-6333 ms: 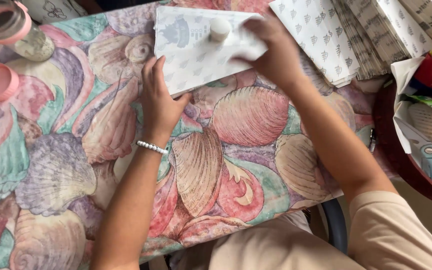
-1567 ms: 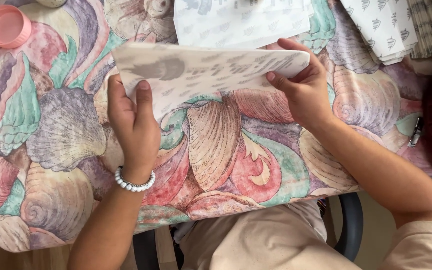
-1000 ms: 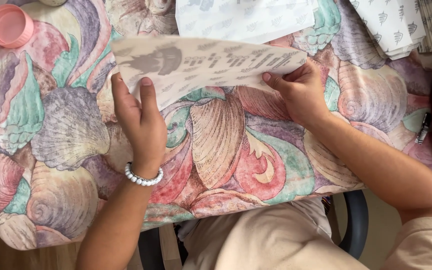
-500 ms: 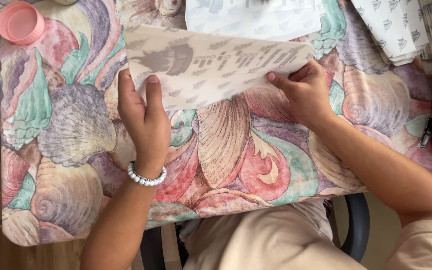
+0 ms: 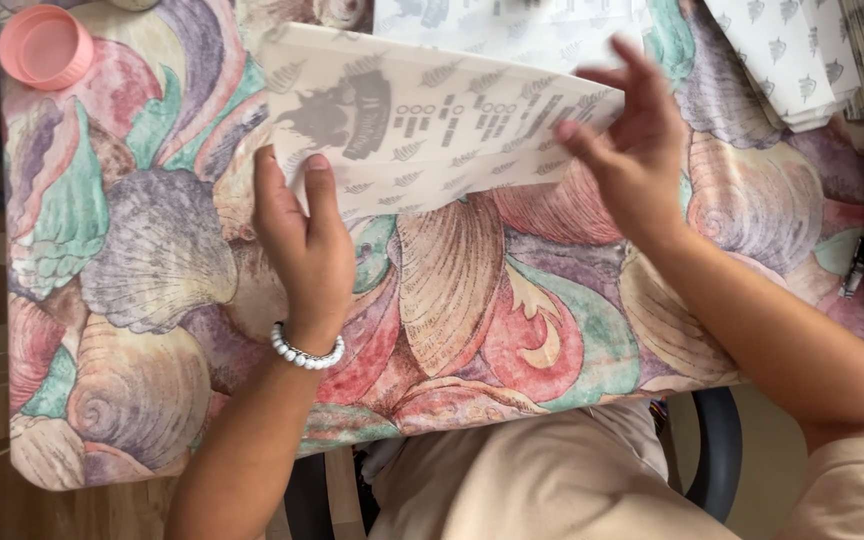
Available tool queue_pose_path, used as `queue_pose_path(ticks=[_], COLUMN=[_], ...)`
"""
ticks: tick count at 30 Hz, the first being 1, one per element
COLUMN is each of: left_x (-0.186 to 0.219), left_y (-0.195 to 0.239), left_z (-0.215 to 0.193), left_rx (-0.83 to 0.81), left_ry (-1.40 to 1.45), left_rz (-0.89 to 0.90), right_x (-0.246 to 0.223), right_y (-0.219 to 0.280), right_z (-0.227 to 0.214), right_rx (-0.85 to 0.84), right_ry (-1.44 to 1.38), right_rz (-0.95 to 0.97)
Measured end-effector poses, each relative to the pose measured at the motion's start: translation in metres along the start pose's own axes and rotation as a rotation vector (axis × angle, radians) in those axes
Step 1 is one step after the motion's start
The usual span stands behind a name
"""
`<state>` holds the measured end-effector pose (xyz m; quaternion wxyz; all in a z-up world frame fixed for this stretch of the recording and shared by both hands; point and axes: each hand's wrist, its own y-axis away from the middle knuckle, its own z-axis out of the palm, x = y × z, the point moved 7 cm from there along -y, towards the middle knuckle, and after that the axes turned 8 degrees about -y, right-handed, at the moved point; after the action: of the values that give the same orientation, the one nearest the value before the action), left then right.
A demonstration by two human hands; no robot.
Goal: Folding printed paper sheets into specific shapes on a table.
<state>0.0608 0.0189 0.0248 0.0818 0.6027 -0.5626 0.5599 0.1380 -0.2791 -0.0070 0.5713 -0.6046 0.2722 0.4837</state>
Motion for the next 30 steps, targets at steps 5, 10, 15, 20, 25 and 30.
queue_pose_path(ticks=[5, 10, 15, 20, 25, 30], left_x=[0.002, -0.002, 0.0, 0.003, 0.002, 0.003], left_y=[0.002, 0.005, 0.005, 0.005, 0.005, 0.004], left_z=[-0.002, 0.0, -0.001, -0.002, -0.001, -0.002], left_rx=[-0.022, -0.019, -0.004, -0.004, -0.002, -0.007], left_ry=[0.016, -0.022, 0.012, 0.016, 0.02, 0.009], left_rz=[-0.031, -0.082, -0.061, -0.066, -0.055, -0.05], right_x=[-0.077, -0.098, -0.09, -0.087, -0.086, -0.084], right_y=[-0.031, -0.041, -0.041, -0.041, -0.042, -0.044], right_z=[0.04, 0.084, 0.092, 0.092, 0.092, 0.091], right_rx=[-0.058, -0.195, -0.192, -0.171, -0.166, -0.148], right_ry=[0.514, 0.581, 0.608, 0.639, 0.655, 0.651], right_rz=[-0.574, -0.636, -0.591, -0.578, -0.541, -0.543])
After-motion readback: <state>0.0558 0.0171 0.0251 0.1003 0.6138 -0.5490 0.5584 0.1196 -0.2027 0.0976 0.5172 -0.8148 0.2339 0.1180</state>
